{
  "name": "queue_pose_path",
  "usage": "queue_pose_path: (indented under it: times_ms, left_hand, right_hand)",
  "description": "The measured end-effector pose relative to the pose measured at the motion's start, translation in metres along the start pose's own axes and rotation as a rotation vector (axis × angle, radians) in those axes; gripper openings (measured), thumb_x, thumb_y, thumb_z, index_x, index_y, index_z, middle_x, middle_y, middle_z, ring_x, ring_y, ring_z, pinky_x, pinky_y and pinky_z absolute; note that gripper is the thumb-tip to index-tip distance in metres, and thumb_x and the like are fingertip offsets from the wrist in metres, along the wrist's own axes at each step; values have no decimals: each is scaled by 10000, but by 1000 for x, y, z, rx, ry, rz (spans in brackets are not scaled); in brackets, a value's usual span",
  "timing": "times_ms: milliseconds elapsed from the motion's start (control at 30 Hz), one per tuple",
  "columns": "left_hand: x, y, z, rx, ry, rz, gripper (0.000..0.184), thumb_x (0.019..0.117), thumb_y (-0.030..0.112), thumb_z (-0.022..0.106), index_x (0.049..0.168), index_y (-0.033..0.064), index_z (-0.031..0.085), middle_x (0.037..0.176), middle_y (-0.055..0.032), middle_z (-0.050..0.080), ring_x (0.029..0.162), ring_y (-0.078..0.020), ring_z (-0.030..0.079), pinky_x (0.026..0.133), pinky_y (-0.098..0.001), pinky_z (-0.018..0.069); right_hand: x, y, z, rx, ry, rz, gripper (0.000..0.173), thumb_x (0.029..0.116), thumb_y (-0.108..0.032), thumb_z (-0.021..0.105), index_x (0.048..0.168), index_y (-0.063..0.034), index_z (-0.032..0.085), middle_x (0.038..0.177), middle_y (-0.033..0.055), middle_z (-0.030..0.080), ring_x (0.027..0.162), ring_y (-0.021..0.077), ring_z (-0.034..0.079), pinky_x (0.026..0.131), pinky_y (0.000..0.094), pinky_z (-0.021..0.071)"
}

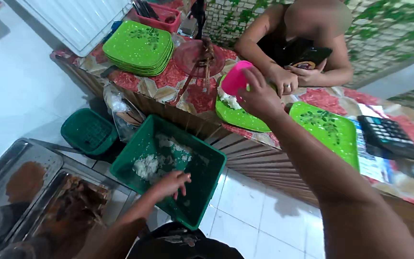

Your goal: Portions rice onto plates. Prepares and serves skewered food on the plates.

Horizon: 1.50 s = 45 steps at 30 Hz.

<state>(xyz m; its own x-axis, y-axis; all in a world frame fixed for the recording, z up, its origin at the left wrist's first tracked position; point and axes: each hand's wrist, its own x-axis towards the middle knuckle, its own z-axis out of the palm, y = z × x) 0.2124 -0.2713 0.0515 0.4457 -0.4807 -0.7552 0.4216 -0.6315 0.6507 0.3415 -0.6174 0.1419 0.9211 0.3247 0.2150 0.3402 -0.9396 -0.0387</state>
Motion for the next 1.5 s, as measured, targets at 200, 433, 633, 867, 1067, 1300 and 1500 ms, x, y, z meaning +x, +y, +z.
queue_pose_path:
  times_ms: [200, 433, 633, 867, 1067, 1300, 1500]
  left_hand:
    - [-48, -98, 4, -130, -18, -66, 443, 1116, 378, 379, 1320, 65, 617, 852, -47, 704, 542, -87, 554, 523, -257, 468]
    - [-72, -138, 3, -237, 45, -183, 441, 1123, 392, 356, 1312, 91, 617, 832, -35, 701, 524, -90, 547, 513, -248, 462]
    - [-60, -111, -3, -153, 130, -31, 417, 1107, 335, 433, 1333, 24, 594, 1057, -122, 696, 804, -174, 651, 738, -361, 543]
    - [51, 95, -55, 27, 277, 356, 447, 1102, 252, 457, 1505, 59, 472, 1336, -202, 607, 1134, -270, 633, 964, -432, 513]
    - [134, 233, -58, 881, 622, 563, 421, 1017, 123, 552, 1433, 64, 572, 1474, -203, 526, 1348, -400, 506, 1073, -595, 430]
    - [208, 277, -92, 1323, 621, 478, 350, 918, 144, 699, 1254, 49, 712, 1630, -143, 368, 1574, -390, 102, 1187, -746, -53]
    - [228, 281, -104, 1223, 566, 476, 265, 892, 257, 771, 1137, 158, 784, 1623, -21, 408, 1576, -360, 110, 1129, -812, -47]
  right_hand:
    - [51, 22, 26, -190, -383, -119, 214, 906, 142, 612, 1080, 71, 714, 1599, 245, 377, 1486, 514, 299, 1109, 687, 387]
    - [56, 33, 24, -163, -394, 67, 250, 816, 71, 771, 1061, 80, 719, 1585, 268, 373, 1453, 541, 326, 985, 733, 463]
    - [52, 29, 3, -171, -331, 203, 348, 801, -40, 834, 1106, 69, 708, 1582, 304, 344, 1428, 562, 342, 976, 744, 448]
    - [25, 37, 19, -40, -236, 225, 318, 802, -8, 816, 1087, 85, 710, 1573, 326, 343, 1435, 568, 330, 992, 745, 444]
    - [20, 44, 26, -12, -230, 266, 320, 805, -24, 819, 1096, 60, 717, 1596, 294, 327, 1457, 529, 330, 984, 699, 486]
    - [12, 61, 31, 4, -258, 266, 276, 855, -53, 779, 1112, 28, 718, 1637, 241, 278, 1484, 480, 310, 1012, 627, 504]
    - [9, 69, 35, 20, -239, 245, 275, 846, -48, 785, 1105, 22, 719, 1635, 242, 282, 1490, 478, 301, 1002, 618, 511]
